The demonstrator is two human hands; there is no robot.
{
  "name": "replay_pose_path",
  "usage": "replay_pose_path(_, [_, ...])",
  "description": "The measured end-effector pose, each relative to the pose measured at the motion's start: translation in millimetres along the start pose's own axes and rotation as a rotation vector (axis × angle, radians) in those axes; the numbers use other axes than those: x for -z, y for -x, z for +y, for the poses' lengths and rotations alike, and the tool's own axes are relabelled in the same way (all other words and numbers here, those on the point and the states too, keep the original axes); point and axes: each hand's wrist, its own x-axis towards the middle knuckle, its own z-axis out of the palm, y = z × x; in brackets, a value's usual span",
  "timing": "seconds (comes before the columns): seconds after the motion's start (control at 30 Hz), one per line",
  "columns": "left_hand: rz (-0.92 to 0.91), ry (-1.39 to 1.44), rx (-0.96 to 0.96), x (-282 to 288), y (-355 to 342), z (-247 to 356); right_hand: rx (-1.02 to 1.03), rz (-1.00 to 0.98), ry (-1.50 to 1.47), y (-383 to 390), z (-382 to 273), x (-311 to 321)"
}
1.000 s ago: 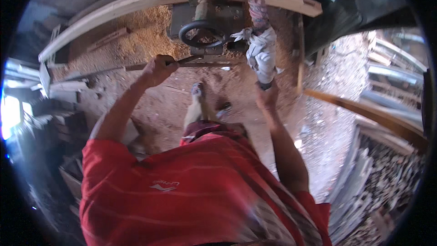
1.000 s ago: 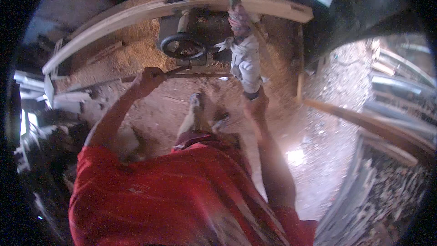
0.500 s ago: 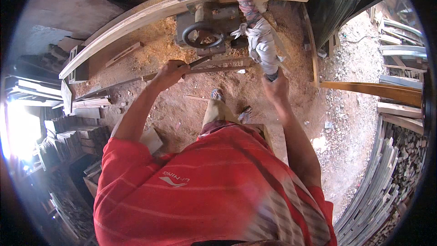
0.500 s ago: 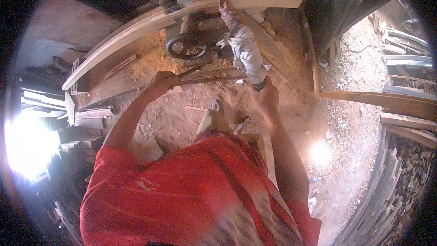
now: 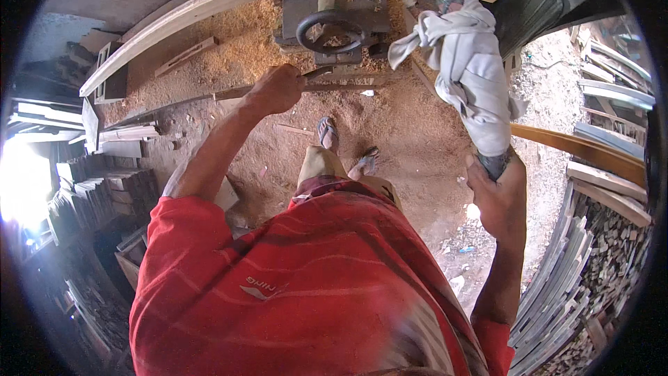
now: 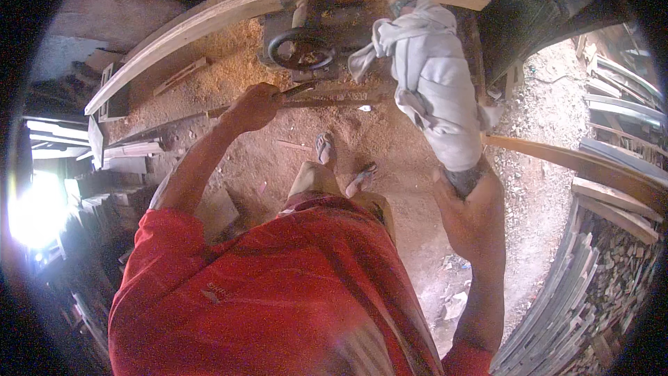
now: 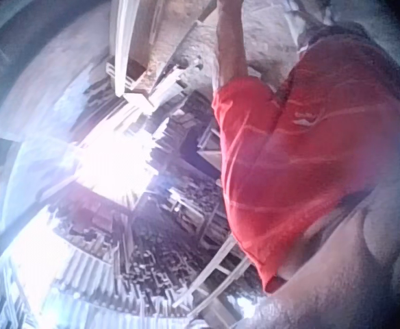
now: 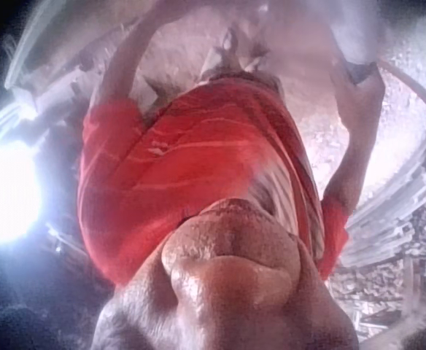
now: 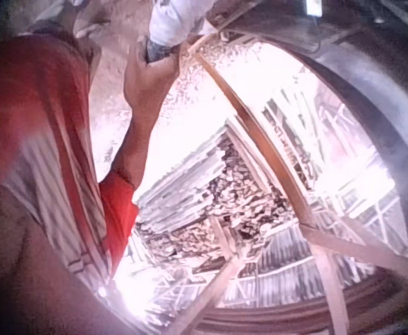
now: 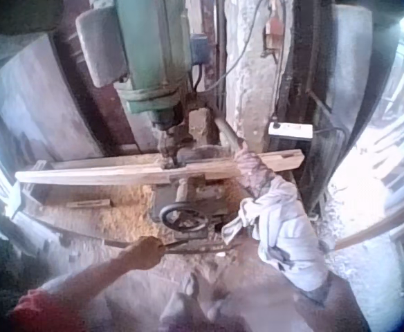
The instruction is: The person uses a woodworking machine to process a wooden board, turning a handwheel to adjust the machine and pulling a lever to engage the cutter. The person then carries the processed board to another area and places it onto a stack of similar wooden components.
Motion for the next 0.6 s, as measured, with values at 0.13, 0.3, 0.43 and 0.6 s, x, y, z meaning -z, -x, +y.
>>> replay_pose_path(0.13, [-0.156,-0.06,0.07,46,4,40,-0.145,-0.001,0.01,6,-4,7])
replay_pose_path(0.3, [-0.079,0.083,0.163,39,3,39,-0.215,0.063,-0.063,22,-38,15])
replay_pose_path(0.43, [-0.029,0.174,0.196,30,4,32,-0.024,0.018,-0.057,-26,44,-33])
replay_pose_path(0.6, [0.136,0.439,0.336,41,3,48,0.188,0.053,-0.091,-143,161,-118])
